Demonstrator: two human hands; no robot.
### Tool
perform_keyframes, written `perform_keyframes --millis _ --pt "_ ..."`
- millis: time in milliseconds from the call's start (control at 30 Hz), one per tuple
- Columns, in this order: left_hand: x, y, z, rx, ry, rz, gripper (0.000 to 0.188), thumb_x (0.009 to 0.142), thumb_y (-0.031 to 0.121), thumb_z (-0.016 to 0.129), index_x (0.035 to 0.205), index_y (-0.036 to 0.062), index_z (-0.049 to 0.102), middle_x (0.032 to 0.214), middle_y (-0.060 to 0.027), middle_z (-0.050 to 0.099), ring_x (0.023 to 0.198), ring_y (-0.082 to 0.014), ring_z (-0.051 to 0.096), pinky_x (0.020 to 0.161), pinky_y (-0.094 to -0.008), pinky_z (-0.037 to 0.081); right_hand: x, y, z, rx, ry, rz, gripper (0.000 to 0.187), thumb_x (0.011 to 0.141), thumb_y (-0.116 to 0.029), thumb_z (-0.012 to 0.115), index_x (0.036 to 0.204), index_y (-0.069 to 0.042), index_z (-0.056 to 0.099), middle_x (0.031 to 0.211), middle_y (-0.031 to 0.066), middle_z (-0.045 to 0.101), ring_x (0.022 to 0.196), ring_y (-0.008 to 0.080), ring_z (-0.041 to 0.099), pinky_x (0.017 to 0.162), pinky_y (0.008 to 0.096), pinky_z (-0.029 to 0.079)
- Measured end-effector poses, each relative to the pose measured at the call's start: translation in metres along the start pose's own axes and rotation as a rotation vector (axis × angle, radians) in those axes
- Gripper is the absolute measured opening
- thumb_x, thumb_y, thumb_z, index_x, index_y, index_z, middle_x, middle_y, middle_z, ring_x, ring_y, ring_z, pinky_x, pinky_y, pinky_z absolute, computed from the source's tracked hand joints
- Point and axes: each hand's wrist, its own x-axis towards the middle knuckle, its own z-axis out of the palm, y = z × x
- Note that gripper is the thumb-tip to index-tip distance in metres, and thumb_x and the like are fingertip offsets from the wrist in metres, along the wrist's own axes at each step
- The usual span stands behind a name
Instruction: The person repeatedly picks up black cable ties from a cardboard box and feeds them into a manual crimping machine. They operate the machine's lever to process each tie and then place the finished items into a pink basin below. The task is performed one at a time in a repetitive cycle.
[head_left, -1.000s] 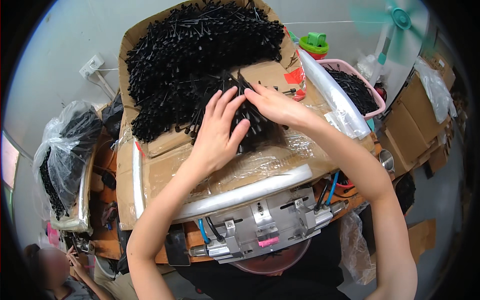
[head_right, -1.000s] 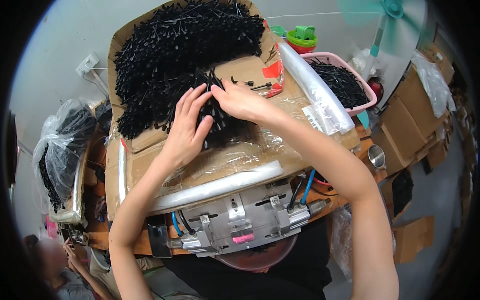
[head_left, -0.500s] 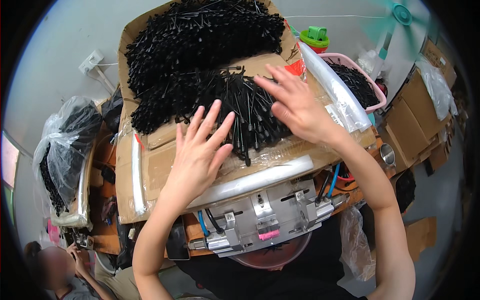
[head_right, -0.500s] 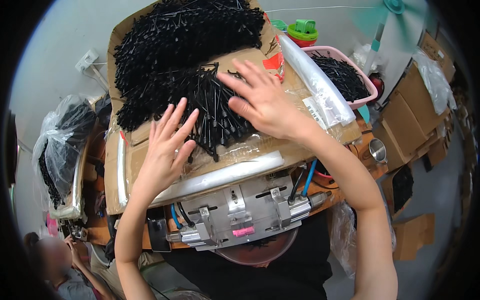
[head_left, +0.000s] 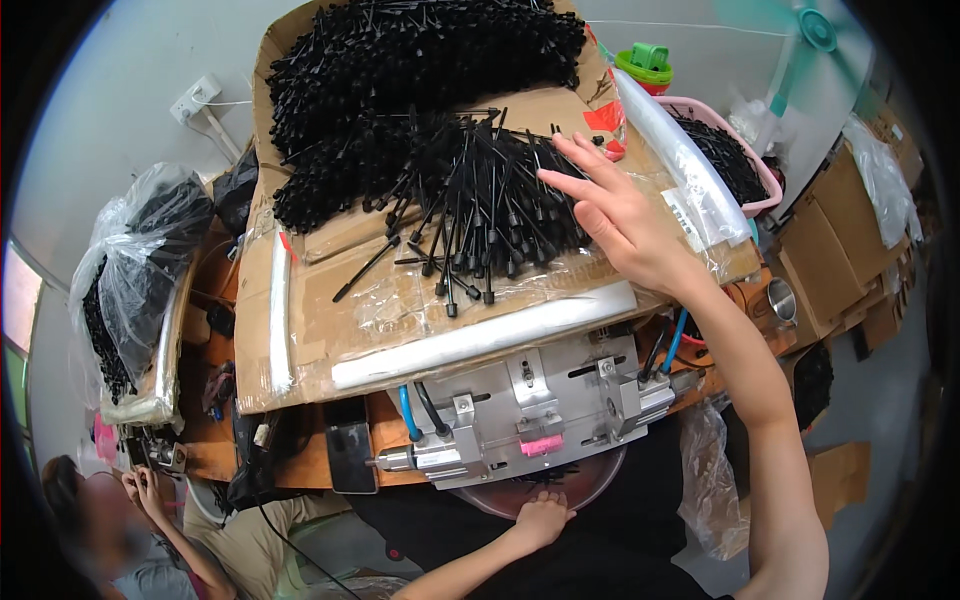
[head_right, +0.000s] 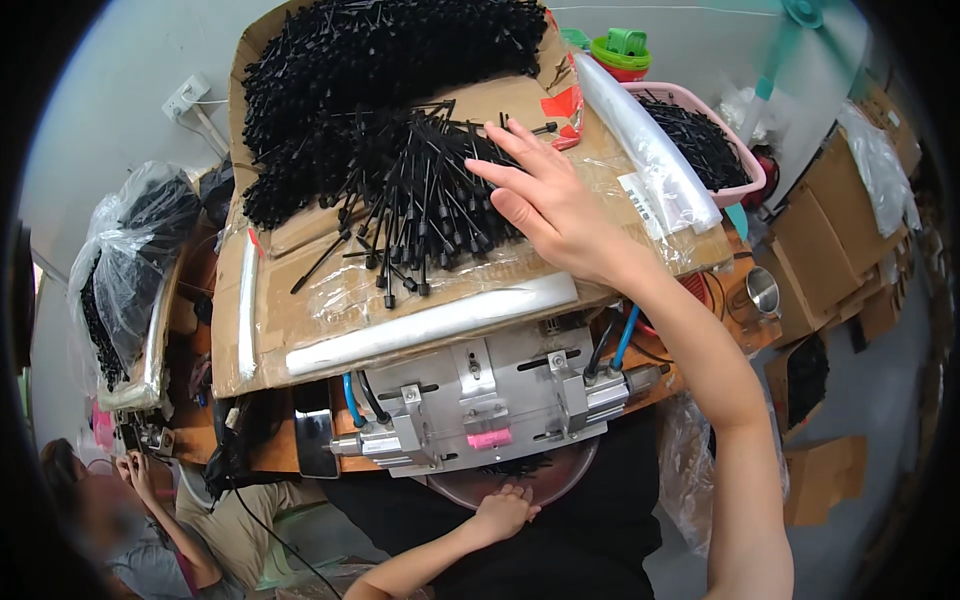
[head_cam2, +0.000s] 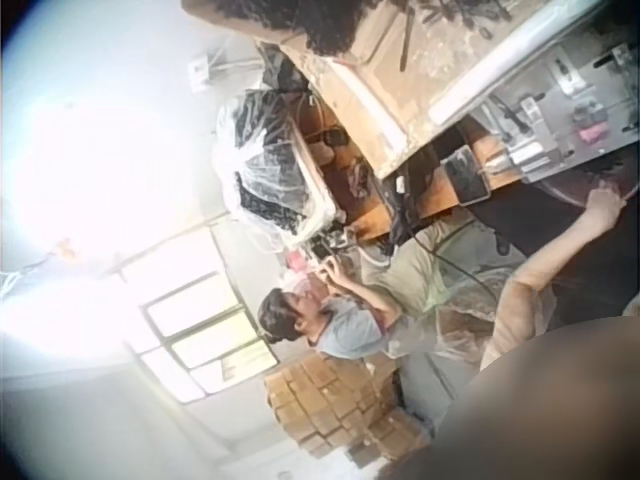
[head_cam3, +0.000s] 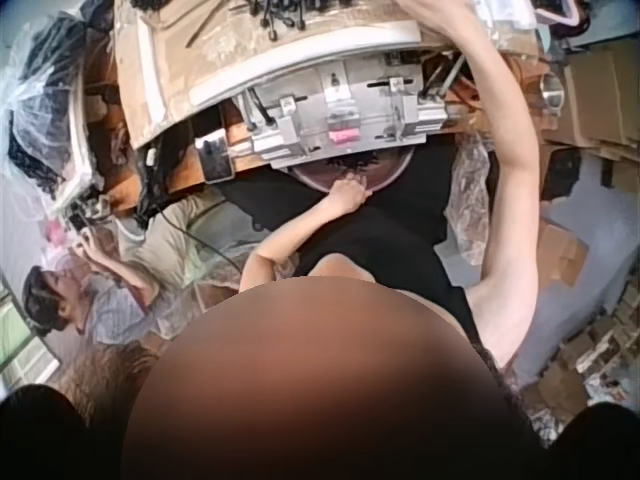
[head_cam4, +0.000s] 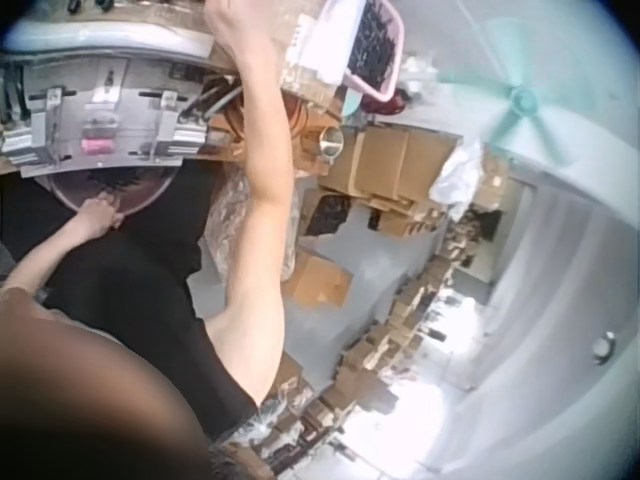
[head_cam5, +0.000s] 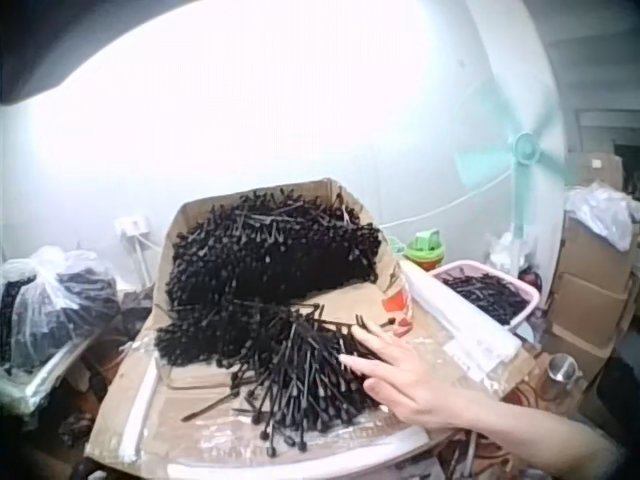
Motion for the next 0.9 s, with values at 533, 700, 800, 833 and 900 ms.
perform_keyframes --millis 533,700,800,833,900 --pt "-0.069 0.018 -0.263 -0.289 0.881 0.181 0.009 0.086 0.004 0.063 0.095 0.0043 0.065 0.086 -0.0132 0.061 0.084 -0.0352 0.059 0.079 -0.0441 0.048 0.014 -0.009 0.018 -0.127 -0.078 -0.535 0.023 0.080 -0.007 0.063 0.102 -0.008 0.069 0.114 0.0092 0.067 0.119 0.0292 0.058 0.094 0.0387 0.049" --pt "-0.048 -0.036 -0.339 0.059 1.033 -0.180 0.018 0.082 0.003 0.066 0.099 0.0024 0.060 0.097 -0.0166 0.056 0.093 -0.0365 0.057 0.081 -0.0456 0.045 0.060 -0.010 0.019 0.276 0.286 -0.351 0.021 0.081 -0.009 0.074 0.102 -0.013 0.074 0.100 0.0029 0.070 0.097 0.0205 0.064 0.082 0.0307 0.052" --pt "-0.045 -0.046 -0.344 0.021 0.934 -0.165 0.014 0.081 0.000 0.067 0.094 -0.0012 0.062 0.089 -0.0135 0.059 0.080 -0.0272 0.061 0.073 -0.0368 0.050 0.065 -0.009 -0.002 0.511 0.309 0.026 0.016 0.089 -0.012 0.069 0.105 -0.011 0.073 0.086 -0.0017 0.065 0.083 0.0073 0.059 0.073 0.0215 0.048" --pt "-0.047 -0.047 -0.347 0.024 0.923 -0.148 0.013 0.080 -0.001 0.068 0.093 -0.0023 0.063 0.087 -0.0124 0.060 0.075 -0.0229 0.062 0.069 -0.0326 0.052 0.067 -0.009 -0.010 0.666 0.324 0.072 0.018 0.095 -0.014 0.064 0.111 -0.009 0.071 0.083 -0.0022 0.063 0.084 0.0023 0.057 0.072 0.0192 0.047" --pt "-0.057 -0.045 -0.354 -0.036 0.818 -0.057 0.014 0.080 -0.002 0.068 0.093 -0.0022 0.065 0.086 -0.0113 0.062 0.077 -0.0209 0.063 0.071 -0.0311 0.053 0.060 0.004 -0.032 0.751 0.313 0.123 0.024 0.097 -0.017 0.061 0.117 -0.004 0.065 0.084 0.0021 0.065 0.081 0.0062 0.058 0.075 0.0203 0.047"
